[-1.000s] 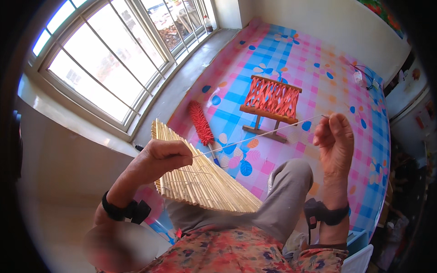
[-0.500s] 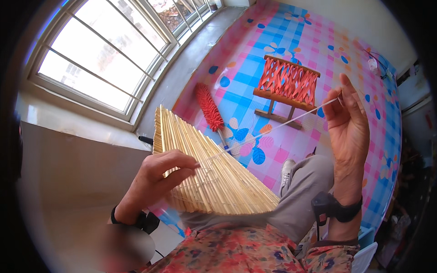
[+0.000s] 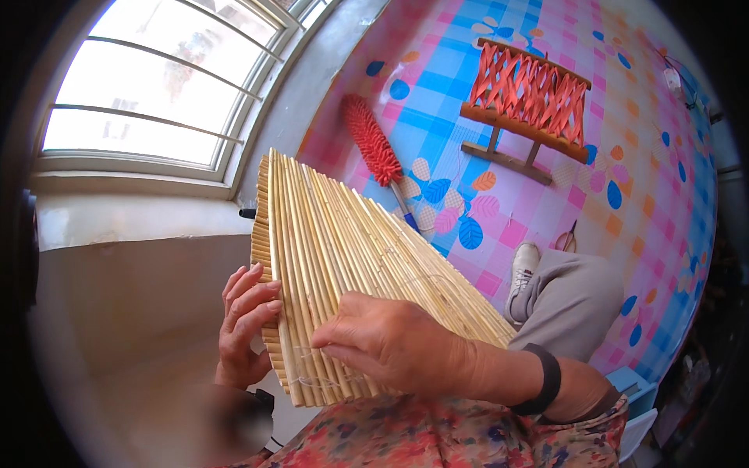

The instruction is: The person weaves a white string through a bundle of thin bamboo sticks held in their lap. They repeatedly pass the string through the sticks and pull it tight to secure the bundle.

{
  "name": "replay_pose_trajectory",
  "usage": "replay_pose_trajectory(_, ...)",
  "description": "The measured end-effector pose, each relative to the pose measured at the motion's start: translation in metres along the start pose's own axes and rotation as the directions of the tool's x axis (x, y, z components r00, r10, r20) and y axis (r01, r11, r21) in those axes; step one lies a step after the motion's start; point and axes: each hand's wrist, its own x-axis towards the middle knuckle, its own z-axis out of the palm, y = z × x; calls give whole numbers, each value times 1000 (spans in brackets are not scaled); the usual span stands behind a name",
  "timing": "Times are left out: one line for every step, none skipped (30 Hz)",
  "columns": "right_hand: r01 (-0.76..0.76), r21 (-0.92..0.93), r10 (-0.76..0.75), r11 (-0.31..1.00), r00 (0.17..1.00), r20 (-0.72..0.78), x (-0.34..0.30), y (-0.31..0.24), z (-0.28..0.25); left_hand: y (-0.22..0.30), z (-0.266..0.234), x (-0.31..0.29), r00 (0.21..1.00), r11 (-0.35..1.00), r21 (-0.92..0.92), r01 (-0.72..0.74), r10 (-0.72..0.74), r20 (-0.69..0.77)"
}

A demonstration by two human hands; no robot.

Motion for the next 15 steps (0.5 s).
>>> replay_pose_trajectory(14,15,-15,1000,1000,19,1,2,3,1,3,-2,1000,1000,19,-1,1,-10)
replay_pose_trajectory(28,31,-29,999,999,36,1,4,6,1,6,-3,1000,1000,-25,5,-6,-24)
replay_pose_trajectory(21,25,-23,999,998,57,1,4,8,-2,7,-5,1000,999,-44,-3,2,-27)
replay_pose_trajectory(14,18,-16,1000,997,77,-1,4,9,-7,7,-8,999,998,-63,-12,10,-30)
replay_pose_trajectory(7,11,-8,1000,995,97,-2,4,9,-10,8,-10,999,996,-83,-21,18,-34)
replay_pose_trajectory(6,-11,-5,1000,993,117,-2,2,8,-11,7,-8,998,996,-78,-50,46,-50)
replay_pose_trajectory(6,-34,-2,999,991,136,-2,0,6,-11,7,-8,998,994,-91,-54,49,-49)
replay_pose_trajectory(7,-58,2,998,988,154,-3,0,5,-11,8,-8,997,993,-103,-58,53,-48)
replay_pose_trajectory(15,-59,-6,998,988,154,-2,0,5,-11,8,-8,997,991,-114,-64,59,-52)
replay_pose_trajectory(24,-61,-14,998,988,154,-2,1,5,-11,9,-8,996,992,-108,-70,63,-60)
replay_pose_trajectory(32,-63,-22,998,988,154,-1,1,6,-11,10,-8,995,992,-103,-75,68,-68)
replay_pose_trajectory(28,-67,-17,997,986,164,0,0,4,-12,12,-7,994,992,-97,-83,75,-79)
replay_pose_trajectory(25,-72,-12,997,985,174,1,-1,3,-12,12,-7,993,991,-96,-88,80,-82)
replay_pose_trajectory(21,-77,-6,997,983,183,2,-2,2,-13,13,-8,993,991,-96,-93,85,-85)
replay_pose_trajectory(32,-74,-18,997,984,180,2,-2,3,-13,13,-8,992,990,-96,-100,92,-87)
